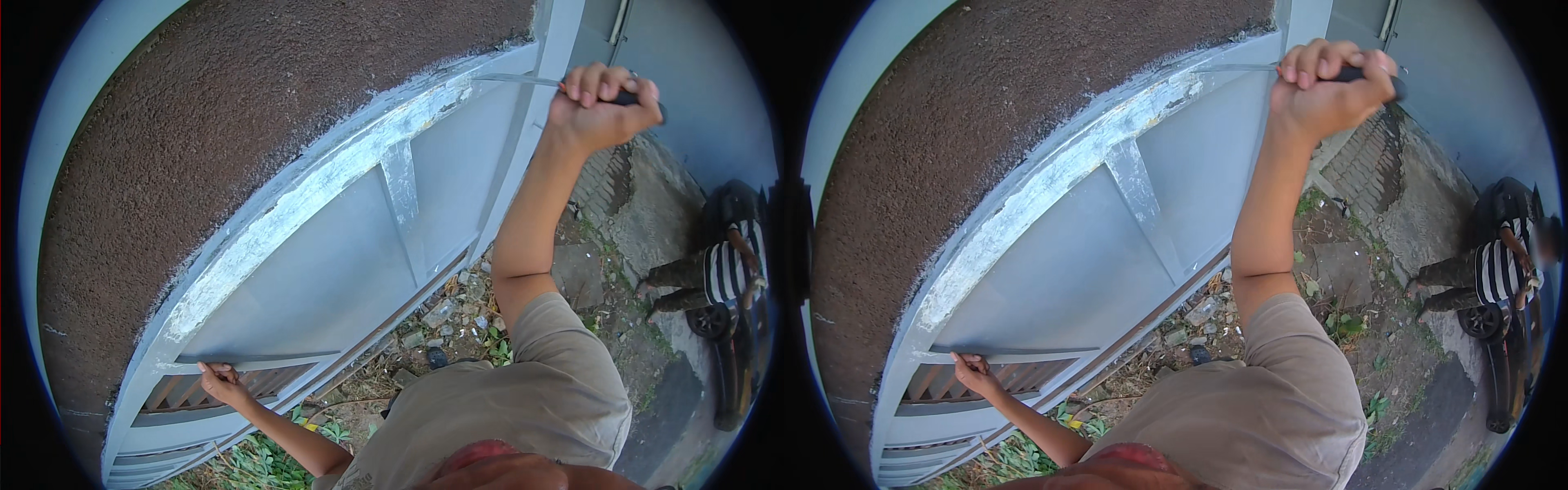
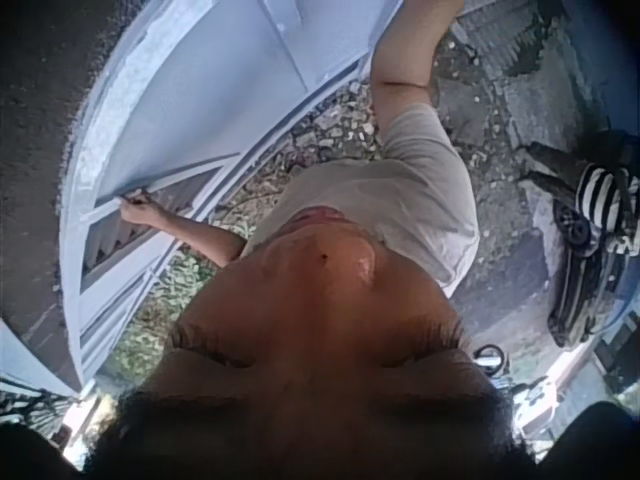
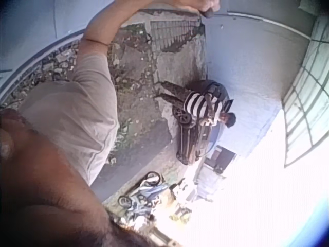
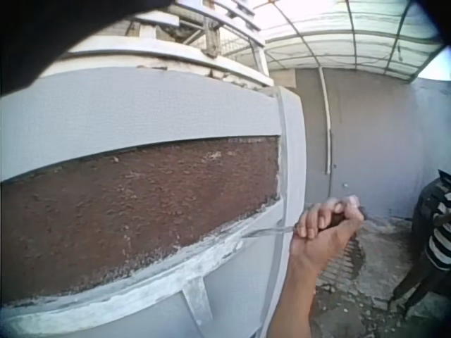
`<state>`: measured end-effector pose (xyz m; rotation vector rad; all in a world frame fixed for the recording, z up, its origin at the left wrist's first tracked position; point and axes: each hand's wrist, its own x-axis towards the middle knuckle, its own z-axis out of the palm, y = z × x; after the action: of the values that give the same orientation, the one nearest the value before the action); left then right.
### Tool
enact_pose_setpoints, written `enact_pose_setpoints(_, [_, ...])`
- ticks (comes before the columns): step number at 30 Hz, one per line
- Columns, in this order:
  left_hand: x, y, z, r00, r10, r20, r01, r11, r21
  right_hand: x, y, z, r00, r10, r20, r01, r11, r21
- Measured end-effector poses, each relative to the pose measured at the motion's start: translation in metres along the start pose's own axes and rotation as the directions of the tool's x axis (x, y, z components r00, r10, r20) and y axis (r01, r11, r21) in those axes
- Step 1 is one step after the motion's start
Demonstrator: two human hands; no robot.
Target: Scraping or applying filler to a wall using a putty knife.
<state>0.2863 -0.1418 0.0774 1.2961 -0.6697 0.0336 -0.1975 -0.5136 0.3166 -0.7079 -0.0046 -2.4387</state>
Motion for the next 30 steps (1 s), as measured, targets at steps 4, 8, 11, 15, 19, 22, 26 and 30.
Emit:
enact_pose_setpoints(4, [0.001,0.006,0.005,0.999,0.021,0.029,-0.022,0.999,0.027,0.015,-0.02,-0.014,0.979,-0.059,0.194,-0.015,0.931,0.364])
enact_pose_setpoints(8, [0.002,0.003,0.002,1.0,0.018,-0.025,-0.018,1.0,0.017,0.013,0.002,-0.007,0.997,-0.03,0.072,0.036,0.997,-0.073])
enact_pose_setpoints(11, [-0.002,0.008,0.005,1.0,0.007,-0.003,-0.007,0.999,0.042,0.027,-0.029,-0.018,0.961,-0.036,0.273,-0.048,0.955,0.293])
enact_pose_setpoints(15, [0.001,0.007,0.006,1.0,-0.009,-0.015,0.009,1.0,0.019,0.009,0.03,0.005,0.973,0.014,0.228,0.005,0.997,-0.083])
enact_pose_setpoints(19, [0.002,0.008,0.007,1.0,-0.01,-0.015,0.011,1.0,0.02,0.028,-0.011,-0.001,0.972,0.022,0.234,-0.066,0.981,0.182])
enact_pose_setpoints(22, [0.0,0.006,0.007,1.0,0.001,-0.024,-0.001,1.0,0.008,0.003,0.026,0.007,0.982,0.058,0.182,-0.047,0.997,-0.064])
enact_pose_setpoints(26, [0.0,0.008,0.004,1.0,0.009,-0.008,-0.009,0.999,0.033,0.029,-0.016,-0.025,0.94,0.008,0.341,-0.084,0.974,0.211])
enact_pose_setpoints(30, [0.002,0.005,0.007,1.0,-0.01,-0.02,0.01,1.0,0.014,0.006,0.027,0.014,0.987,-0.048,0.152,0.059,0.996,-0.071])
